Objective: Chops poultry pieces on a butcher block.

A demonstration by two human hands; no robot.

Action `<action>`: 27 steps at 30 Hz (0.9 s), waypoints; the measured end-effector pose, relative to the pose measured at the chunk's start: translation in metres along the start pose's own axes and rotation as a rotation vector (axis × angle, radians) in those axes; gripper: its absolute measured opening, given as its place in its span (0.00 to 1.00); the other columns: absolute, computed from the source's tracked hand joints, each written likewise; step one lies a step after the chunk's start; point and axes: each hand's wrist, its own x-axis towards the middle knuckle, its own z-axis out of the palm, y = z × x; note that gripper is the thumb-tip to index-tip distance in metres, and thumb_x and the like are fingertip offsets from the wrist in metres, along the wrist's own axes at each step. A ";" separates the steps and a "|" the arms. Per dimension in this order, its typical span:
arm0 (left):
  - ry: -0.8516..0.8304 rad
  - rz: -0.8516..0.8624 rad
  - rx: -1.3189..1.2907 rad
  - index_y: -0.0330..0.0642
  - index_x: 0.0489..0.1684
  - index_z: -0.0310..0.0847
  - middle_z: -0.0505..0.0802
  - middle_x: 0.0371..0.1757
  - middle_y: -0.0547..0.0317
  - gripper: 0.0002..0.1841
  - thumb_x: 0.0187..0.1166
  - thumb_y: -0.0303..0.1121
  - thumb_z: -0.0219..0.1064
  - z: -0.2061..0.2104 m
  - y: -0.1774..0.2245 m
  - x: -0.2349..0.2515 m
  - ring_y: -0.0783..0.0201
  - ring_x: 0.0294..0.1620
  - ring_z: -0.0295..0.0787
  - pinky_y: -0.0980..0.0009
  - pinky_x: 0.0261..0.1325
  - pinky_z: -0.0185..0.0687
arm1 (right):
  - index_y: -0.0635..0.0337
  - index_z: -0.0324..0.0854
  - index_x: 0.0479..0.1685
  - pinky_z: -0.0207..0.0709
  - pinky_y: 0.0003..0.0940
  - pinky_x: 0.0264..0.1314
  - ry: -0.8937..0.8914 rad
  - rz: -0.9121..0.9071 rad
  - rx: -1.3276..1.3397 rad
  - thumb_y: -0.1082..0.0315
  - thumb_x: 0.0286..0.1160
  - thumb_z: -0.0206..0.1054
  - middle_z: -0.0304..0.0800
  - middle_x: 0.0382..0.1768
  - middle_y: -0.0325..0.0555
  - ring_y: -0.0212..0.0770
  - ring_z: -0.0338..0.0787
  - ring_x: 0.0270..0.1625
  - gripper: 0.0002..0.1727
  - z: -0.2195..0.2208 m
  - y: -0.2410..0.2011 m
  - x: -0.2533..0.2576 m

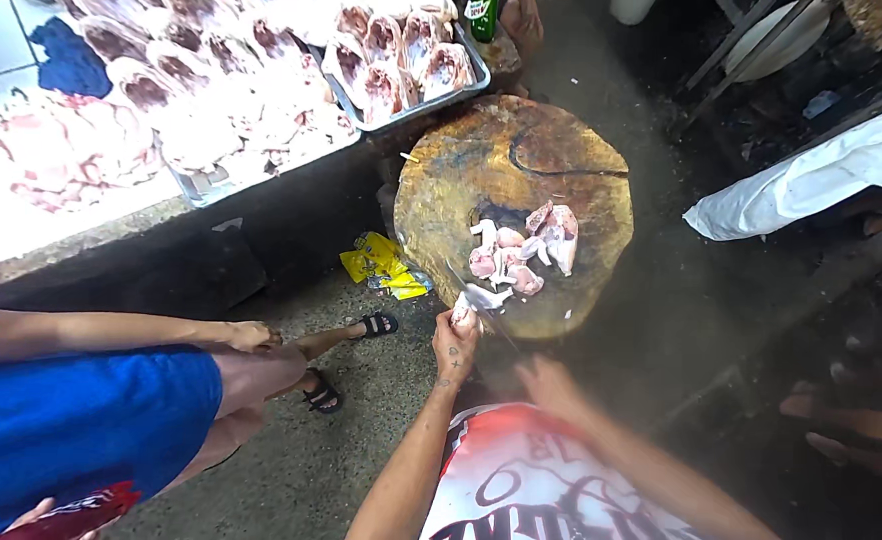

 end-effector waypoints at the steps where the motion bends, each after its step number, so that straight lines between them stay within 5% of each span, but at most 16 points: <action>1: 0.005 -0.007 0.002 0.33 0.75 0.71 0.89 0.60 0.35 0.34 0.68 0.33 0.81 -0.001 0.001 0.002 0.45 0.60 0.89 0.45 0.67 0.83 | 0.65 0.80 0.63 0.84 0.56 0.57 -0.090 0.102 -0.001 0.41 0.89 0.52 0.91 0.41 0.57 0.54 0.93 0.48 0.32 -0.002 0.007 0.007; 5: -0.016 -0.064 -0.001 0.35 0.71 0.74 0.91 0.54 0.37 0.29 0.70 0.34 0.78 -0.008 0.002 0.003 0.44 0.55 0.91 0.43 0.62 0.84 | 0.61 0.81 0.51 0.83 0.46 0.34 -0.156 0.227 0.227 0.40 0.89 0.53 0.82 0.28 0.47 0.44 0.84 0.25 0.30 -0.026 0.006 0.011; 8: -0.043 -0.036 -0.051 0.35 0.68 0.77 0.92 0.51 0.38 0.28 0.74 0.41 0.77 -0.010 0.009 0.008 0.45 0.52 0.91 0.43 0.59 0.85 | 0.61 0.82 0.53 0.83 0.49 0.40 -0.070 0.213 0.193 0.39 0.89 0.53 0.84 0.32 0.50 0.46 0.86 0.31 0.30 -0.034 0.009 0.022; 11: -0.092 0.082 -0.145 0.37 0.69 0.77 0.93 0.50 0.42 0.26 0.73 0.34 0.78 -0.016 0.020 0.017 0.50 0.49 0.93 0.47 0.56 0.88 | 0.60 0.82 0.51 0.82 0.46 0.37 -0.062 0.202 0.211 0.39 0.89 0.53 0.83 0.31 0.48 0.44 0.85 0.28 0.30 -0.032 0.012 0.025; 15: -0.223 0.063 -0.108 0.44 0.85 0.63 0.90 0.60 0.38 0.46 0.63 0.31 0.86 -0.031 0.026 0.038 0.44 0.51 0.92 0.43 0.55 0.89 | 0.60 0.82 0.50 0.83 0.46 0.37 -0.019 0.176 0.217 0.39 0.88 0.54 0.83 0.29 0.47 0.44 0.85 0.28 0.30 -0.023 0.016 0.018; 19: -0.226 -0.019 -0.124 0.38 0.63 0.83 0.94 0.49 0.45 0.17 0.82 0.36 0.72 -0.045 0.020 0.034 0.54 0.41 0.96 0.51 0.50 0.94 | 0.61 0.83 0.50 0.81 0.53 0.50 0.096 0.057 0.122 0.37 0.86 0.52 0.85 0.28 0.48 0.48 0.88 0.37 0.33 -0.008 0.006 0.008; 23: -0.159 -0.049 -0.192 0.36 0.55 0.84 0.94 0.42 0.48 0.13 0.83 0.35 0.71 -0.029 0.007 0.028 0.58 0.35 0.95 0.57 0.46 0.94 | 0.63 0.82 0.54 0.83 0.48 0.44 0.064 -0.028 0.123 0.40 0.88 0.52 0.86 0.27 0.47 0.46 0.89 0.34 0.31 0.002 -0.007 0.006; 27: -0.062 -0.086 -0.229 0.36 0.53 0.85 0.94 0.39 0.49 0.13 0.80 0.36 0.73 -0.015 0.001 0.031 0.58 0.32 0.94 0.57 0.43 0.95 | 0.63 0.81 0.57 0.84 0.51 0.48 -0.006 0.046 0.058 0.40 0.89 0.51 0.87 0.31 0.51 0.50 0.91 0.38 0.31 0.012 -0.010 0.017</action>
